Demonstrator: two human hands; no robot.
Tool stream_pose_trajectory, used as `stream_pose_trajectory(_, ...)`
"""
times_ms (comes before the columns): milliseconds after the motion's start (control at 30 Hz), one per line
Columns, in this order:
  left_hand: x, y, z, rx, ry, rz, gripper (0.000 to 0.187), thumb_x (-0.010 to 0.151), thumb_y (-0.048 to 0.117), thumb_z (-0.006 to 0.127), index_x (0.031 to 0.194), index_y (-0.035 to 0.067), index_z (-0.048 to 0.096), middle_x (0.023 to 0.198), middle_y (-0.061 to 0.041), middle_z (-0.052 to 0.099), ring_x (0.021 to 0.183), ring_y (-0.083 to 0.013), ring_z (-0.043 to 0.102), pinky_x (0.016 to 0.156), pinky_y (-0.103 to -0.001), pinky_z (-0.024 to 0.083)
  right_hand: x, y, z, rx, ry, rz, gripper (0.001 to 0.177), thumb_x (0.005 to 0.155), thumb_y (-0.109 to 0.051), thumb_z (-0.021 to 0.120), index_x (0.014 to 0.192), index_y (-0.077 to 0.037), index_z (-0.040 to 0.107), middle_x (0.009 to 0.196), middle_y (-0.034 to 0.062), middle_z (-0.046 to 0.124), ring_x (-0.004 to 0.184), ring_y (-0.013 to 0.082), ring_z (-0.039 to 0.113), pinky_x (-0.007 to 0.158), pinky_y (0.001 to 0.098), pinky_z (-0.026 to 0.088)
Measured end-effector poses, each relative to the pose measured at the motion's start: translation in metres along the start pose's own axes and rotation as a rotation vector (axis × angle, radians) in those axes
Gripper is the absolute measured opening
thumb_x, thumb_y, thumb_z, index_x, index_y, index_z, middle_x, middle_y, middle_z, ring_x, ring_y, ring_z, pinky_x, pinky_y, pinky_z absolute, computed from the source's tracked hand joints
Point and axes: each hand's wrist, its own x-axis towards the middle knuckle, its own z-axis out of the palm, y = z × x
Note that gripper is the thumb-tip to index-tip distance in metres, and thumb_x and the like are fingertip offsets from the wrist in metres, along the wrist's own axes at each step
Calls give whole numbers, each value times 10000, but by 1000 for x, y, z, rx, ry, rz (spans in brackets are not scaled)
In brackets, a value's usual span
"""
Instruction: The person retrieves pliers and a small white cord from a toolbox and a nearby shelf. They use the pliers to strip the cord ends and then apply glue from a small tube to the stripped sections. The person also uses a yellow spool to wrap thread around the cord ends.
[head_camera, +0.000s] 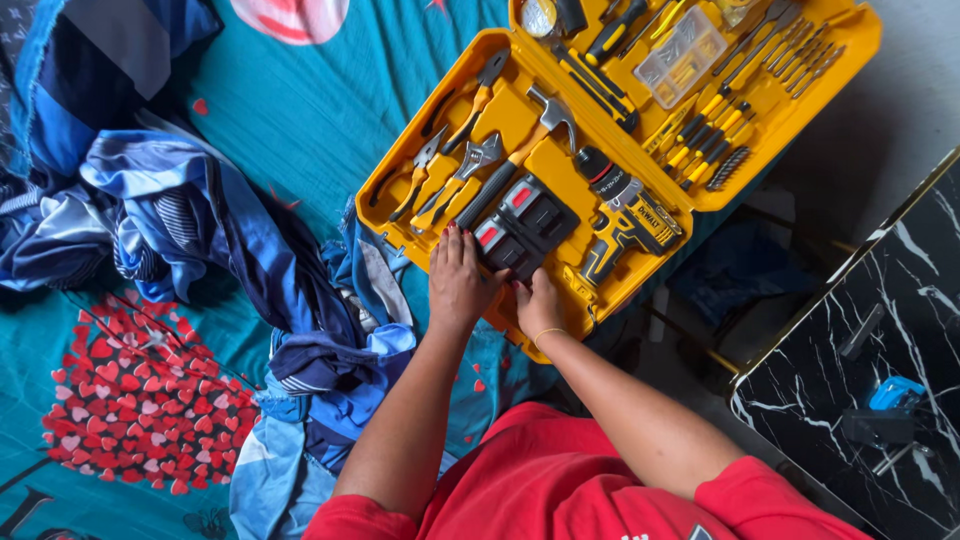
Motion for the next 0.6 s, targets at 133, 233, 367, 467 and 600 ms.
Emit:
stream_pose_trajectory(133,3,3,-2,1,32,8,908,702,493,869,1342,-75,568,1501,-305,467,1391,-441,459,1154,-510,356,15,7,-4,71,-61,-68,247,932,-162,676,1114,-24,583,953,190,725,878,374,715,749,445,546)
stream_pose_trajectory(233,-3,8,-6,-44,20,-30,921,696,503,867,1372,-25,534,1542,-279,420,1428,-437,415,1173,-531,333,20,20,-11,-51,-171,-61,264,961,-189,717,1104,-13,582,958,190,714,878,369,695,743,440,535)
stream_pose_trajectory(367,-14,24,-10,15,-37,0,995,687,490,857,1446,2,438,1585,-246,338,1481,-405,338,1166,-578,284,-1,22,-33,18,-264,-88,299,946,-180,718,1165,-33,579,886,155,720,792,264,705,715,364,550)
stream_pose_trajectory(467,-31,45,-1,50,-134,118,910,767,404,790,1498,33,396,1612,-202,310,1493,-359,307,1158,-598,257,-55,20,-67,351,-348,-304,208,1022,-108,640,1204,-24,585,961,156,633,870,186,631,775,315,545)
stream_pose_trajectory(600,-38,56,14,240,-89,265,728,914,186,604,1593,108,354,1709,-115,264,1571,-282,274,1237,-514,261,-108,19,-130,85,-404,-295,179,919,-88,662,1088,-30,664,963,95,713,854,167,724,735,296,595)
